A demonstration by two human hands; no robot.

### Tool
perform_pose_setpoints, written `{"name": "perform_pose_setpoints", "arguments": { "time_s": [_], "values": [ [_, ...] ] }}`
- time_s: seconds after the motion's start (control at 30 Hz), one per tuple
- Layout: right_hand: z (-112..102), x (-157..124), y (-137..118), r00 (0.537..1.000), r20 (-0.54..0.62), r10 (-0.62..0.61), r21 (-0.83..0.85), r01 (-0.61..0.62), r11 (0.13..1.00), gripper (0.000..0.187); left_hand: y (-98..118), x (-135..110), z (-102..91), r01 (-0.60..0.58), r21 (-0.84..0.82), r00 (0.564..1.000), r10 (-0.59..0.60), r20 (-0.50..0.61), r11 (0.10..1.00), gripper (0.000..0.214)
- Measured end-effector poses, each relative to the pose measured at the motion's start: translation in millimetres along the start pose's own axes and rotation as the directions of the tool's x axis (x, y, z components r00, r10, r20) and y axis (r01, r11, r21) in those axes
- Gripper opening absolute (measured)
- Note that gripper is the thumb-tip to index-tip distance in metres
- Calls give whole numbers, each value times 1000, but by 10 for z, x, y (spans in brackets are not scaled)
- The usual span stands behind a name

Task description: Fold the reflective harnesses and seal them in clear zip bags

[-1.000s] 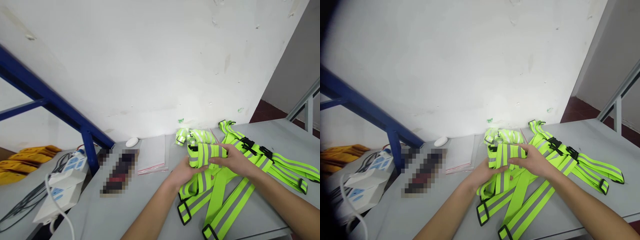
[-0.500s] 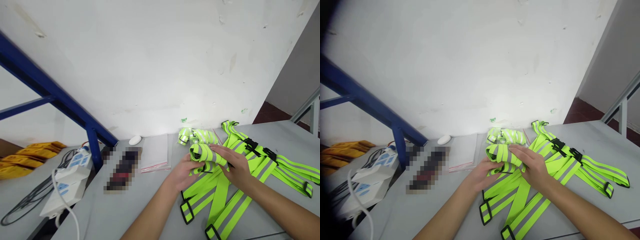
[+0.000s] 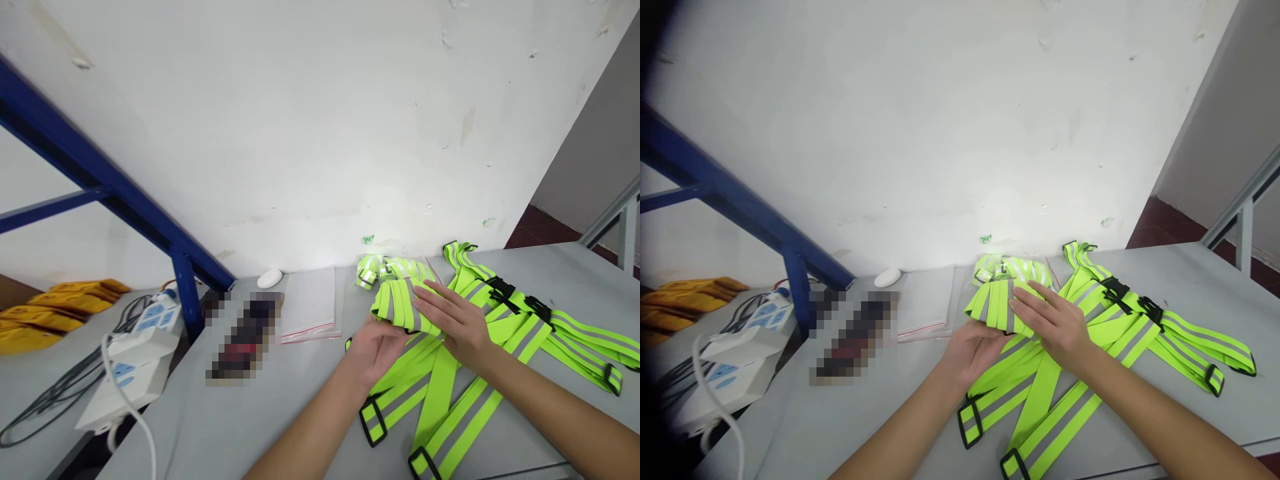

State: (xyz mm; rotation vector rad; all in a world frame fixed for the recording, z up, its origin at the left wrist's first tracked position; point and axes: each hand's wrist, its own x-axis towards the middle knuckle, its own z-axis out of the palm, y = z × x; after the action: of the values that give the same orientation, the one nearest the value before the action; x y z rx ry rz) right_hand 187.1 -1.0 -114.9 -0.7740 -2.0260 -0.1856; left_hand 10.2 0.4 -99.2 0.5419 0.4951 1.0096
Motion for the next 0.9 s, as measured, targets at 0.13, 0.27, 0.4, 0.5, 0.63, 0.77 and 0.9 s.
{"name": "perform_pose_setpoints", "arguments": {
  "time_s": [0.13,0.27,0.4,0.5,0.63,0.77,0.9],
  "values": [
    [17,-3,52,1000,9,3,15,-3,1000,51,18,-20,48,-21,-73,999,19,-29,997,66],
    [11,12,106,996,-65,-62,42,65,997,44,48,-54,50,-17,-105,1000,16,-9,994,63],
    [-1,-10,179,991,-51,-128,-6,127,992,41,53,-45,33,0,-97,997,-8,-75,995,54],
    [-15,-22,211,986,57,-155,40,153,987,50,61,-7,6,66,-9,978,-67,-197,998,40],
    [-103,16,132,972,235,-18,214,-34,976,66,109,7,-18,96,68,985,-85,-148,993,49],
    [-203,54,14,886,356,298,402,-432,807,81,146,-14,-4,-14,125,992,29,-122,992,57],
    [-185,55,-5,737,374,563,514,-670,536,68,124,-18,0,-35,183,977,73,-201,983,61]
  ]
}}
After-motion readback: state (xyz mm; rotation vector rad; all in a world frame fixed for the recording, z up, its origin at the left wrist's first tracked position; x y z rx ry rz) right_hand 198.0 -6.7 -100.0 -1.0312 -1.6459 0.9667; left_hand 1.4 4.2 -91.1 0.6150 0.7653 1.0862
